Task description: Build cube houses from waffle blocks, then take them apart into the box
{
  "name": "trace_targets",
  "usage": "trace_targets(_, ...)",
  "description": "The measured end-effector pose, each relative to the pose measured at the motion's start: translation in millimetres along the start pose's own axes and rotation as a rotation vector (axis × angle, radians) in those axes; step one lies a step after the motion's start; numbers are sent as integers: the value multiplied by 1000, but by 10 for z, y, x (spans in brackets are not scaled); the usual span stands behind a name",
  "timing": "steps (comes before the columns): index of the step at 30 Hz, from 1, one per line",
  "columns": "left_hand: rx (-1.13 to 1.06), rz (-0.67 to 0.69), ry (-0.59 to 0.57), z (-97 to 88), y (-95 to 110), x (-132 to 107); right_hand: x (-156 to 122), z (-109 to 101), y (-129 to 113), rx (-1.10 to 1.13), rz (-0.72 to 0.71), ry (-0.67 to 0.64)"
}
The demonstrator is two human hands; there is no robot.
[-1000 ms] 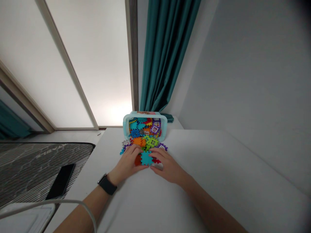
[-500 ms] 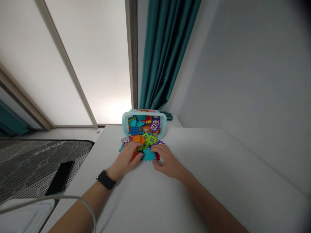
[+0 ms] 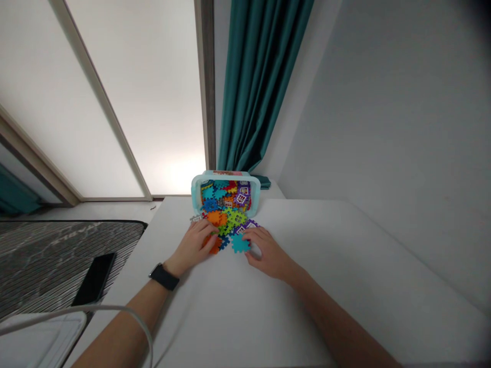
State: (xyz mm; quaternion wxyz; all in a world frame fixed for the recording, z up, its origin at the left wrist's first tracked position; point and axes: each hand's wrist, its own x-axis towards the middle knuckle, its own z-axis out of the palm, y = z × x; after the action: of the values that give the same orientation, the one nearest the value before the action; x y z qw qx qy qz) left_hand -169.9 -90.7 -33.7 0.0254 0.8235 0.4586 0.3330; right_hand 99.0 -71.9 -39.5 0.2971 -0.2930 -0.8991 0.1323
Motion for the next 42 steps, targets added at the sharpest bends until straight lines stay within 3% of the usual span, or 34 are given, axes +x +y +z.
trace_targets(3,19,20,-11,30,8,0,-204,-118,185,-7,39,1)
trace_targets(8,24,64,-21,55,50,7,-564,-369,688,-67,153,83)
trace_targets(14,12,96,-45,86,77,12,-642,-442,1099,-165,261,150)
trace_targets(23,0,93,-48,93,75,17,-641,-366,1137,-221,364,127)
trace_targets(42,10,105,-45,83,65,20,-677,-351,1165,-178,345,141)
